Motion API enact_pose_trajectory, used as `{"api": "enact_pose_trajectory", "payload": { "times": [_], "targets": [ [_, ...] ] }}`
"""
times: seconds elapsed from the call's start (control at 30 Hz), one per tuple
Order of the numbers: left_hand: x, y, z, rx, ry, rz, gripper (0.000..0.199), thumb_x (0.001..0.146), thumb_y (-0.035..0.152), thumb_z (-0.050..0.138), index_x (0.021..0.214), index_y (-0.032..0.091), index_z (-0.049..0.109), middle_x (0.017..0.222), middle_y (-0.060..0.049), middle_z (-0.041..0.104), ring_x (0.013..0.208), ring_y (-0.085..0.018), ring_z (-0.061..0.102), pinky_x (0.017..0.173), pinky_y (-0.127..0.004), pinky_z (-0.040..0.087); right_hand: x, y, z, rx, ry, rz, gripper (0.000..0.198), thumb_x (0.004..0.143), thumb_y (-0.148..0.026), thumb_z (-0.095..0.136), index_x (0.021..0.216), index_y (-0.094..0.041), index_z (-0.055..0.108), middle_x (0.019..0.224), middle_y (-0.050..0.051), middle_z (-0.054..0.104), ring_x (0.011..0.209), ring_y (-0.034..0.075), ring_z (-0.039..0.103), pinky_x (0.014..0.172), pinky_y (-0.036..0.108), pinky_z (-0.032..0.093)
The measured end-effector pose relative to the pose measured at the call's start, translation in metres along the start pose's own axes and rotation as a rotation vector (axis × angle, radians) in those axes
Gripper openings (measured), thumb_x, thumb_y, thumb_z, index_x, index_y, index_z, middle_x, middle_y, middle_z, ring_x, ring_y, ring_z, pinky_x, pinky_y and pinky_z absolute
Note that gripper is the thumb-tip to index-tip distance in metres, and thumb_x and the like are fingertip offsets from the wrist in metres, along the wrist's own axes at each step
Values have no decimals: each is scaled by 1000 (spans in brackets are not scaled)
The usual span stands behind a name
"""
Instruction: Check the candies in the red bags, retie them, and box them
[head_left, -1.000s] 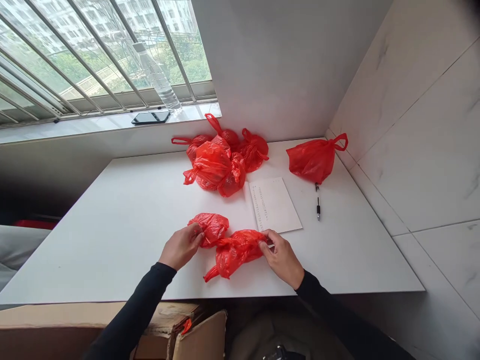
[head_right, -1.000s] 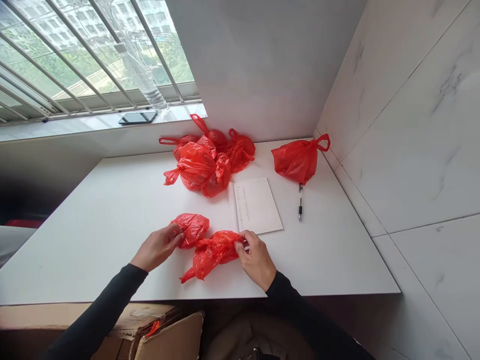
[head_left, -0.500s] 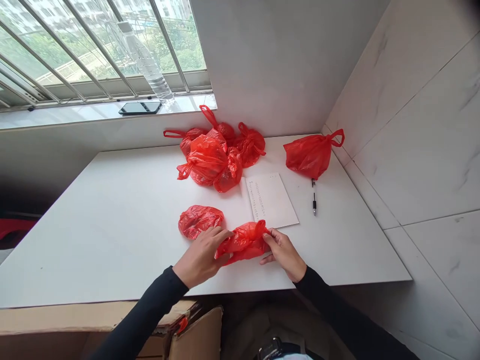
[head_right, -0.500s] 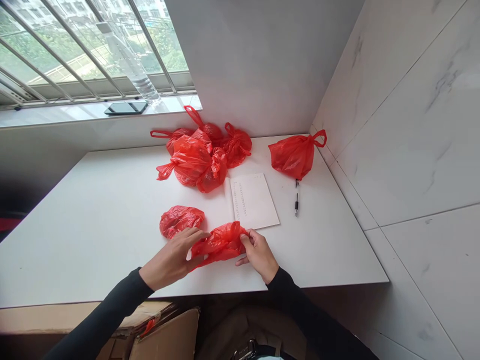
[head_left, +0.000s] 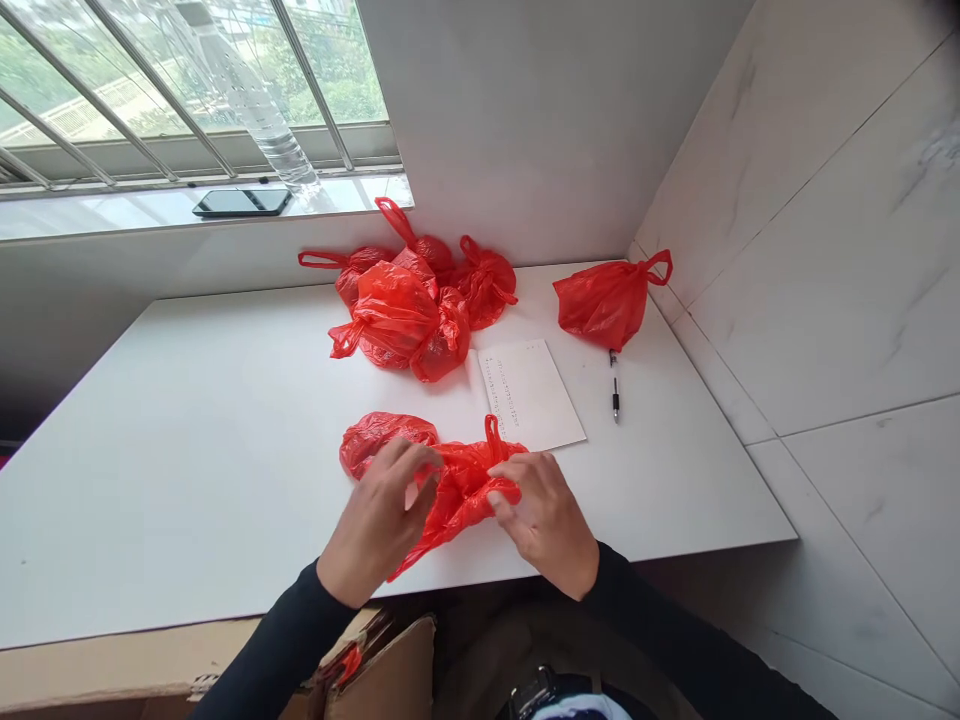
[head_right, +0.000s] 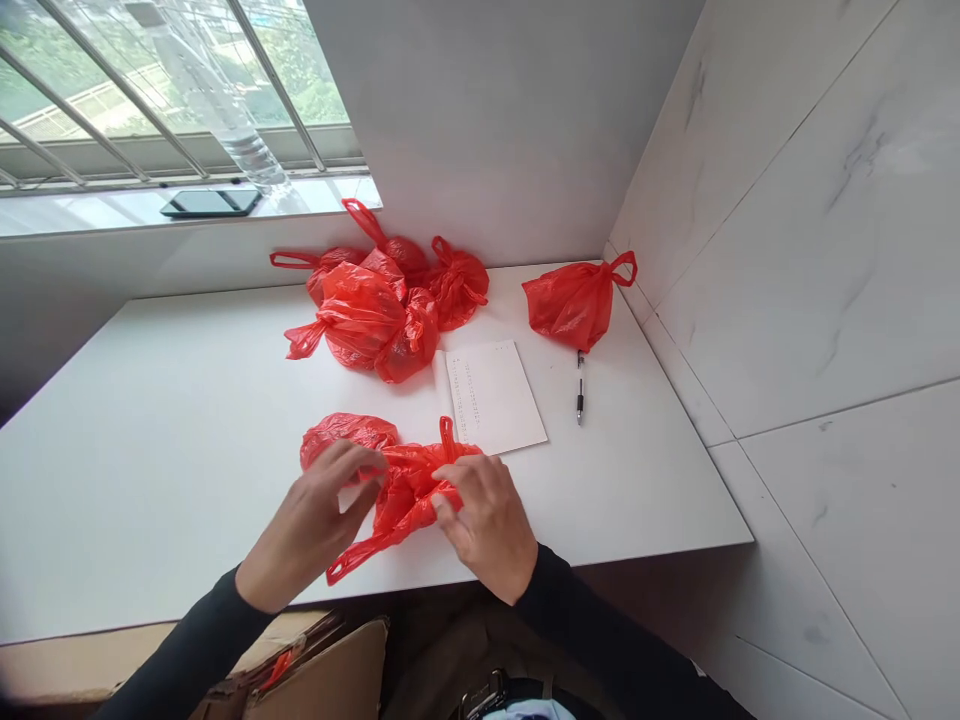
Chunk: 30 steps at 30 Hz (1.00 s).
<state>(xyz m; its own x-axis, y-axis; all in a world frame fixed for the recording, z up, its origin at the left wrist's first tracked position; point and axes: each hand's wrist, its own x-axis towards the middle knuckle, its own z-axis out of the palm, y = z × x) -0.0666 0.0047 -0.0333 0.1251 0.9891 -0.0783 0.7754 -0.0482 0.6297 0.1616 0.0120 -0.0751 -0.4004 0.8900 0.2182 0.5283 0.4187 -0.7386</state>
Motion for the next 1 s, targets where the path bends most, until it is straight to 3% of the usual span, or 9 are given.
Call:
{"api": "enact_pose_trajectory", "payload": {
  "times": [0.13,0.23,0.37,0.47,0.6,0.67,0.73,0.87,1.0],
  "targets": [
    [-4,-3,17,31,-269,100,18,96,22,48,104,21,63,101,-10,66,92,-26,59,79,-40,48,6,0,8,-179,-207,-53,13,96,-26,64,108,-23,63,105,8,64,97,29,57,87,49,51],
    [-4,-11,28,115,-295,104,18,95,20,47,102,20,64,95,-11,68,88,-28,59,78,-42,46,5,3,7,-149,-233,-40,6,99,-22,58,94,-22,62,95,6,65,91,26,57,87,46,51],
    [-4,-18,24,125,-305,90,19,93,19,44,78,21,56,76,-6,64,72,-24,56,67,-38,41,-2,8,-11,-45,-174,-76,8,101,-19,52,99,-22,59,98,7,64,94,24,58,88,43,51],
    [-6,-22,13,151,-278,45,23,93,17,39,74,22,50,72,-5,61,67,-22,54,64,-36,39,-9,16,-30,-9,-90,-62,9,102,-19,48,103,-23,57,103,8,64,101,25,59,89,43,51],
    [-11,-17,3,92,-124,13,21,98,24,39,101,22,60,97,-8,67,90,-25,61,77,-38,47,-15,25,-45,-20,-54,13,12,101,-20,47,108,-24,56,110,8,65,109,26,58,92,43,49],
    [-12,-7,4,34,-136,109,32,98,27,45,127,24,57,123,-11,63,113,-27,58,92,-40,47,-14,24,-43,-34,-79,23,19,100,-25,53,118,-24,56,114,8,65,110,26,57,94,44,48],
    [-10,4,9,50,-218,189,42,95,28,53,137,27,54,130,-11,61,120,-30,55,97,-43,45,-12,21,-37,-69,-127,13,30,97,-33,62,125,-24,56,115,8,65,107,27,58,94,45,46],
    [-2,9,14,160,-325,175,15,94,27,54,92,22,68,92,-7,68,90,-27,59,81,-43,45,-8,19,-32,-101,-204,4,6,99,-29,60,100,-24,64,95,4,66,92,24,58,88,44,46],
    [-2,-5,0,19,-133,45,24,100,35,48,92,23,67,90,-5,69,83,-23,61,75,-37,45,-10,23,-48,-46,-112,144,13,102,-26,50,93,-23,59,93,5,65,90,24,58,83,42,48]
  ]
}}
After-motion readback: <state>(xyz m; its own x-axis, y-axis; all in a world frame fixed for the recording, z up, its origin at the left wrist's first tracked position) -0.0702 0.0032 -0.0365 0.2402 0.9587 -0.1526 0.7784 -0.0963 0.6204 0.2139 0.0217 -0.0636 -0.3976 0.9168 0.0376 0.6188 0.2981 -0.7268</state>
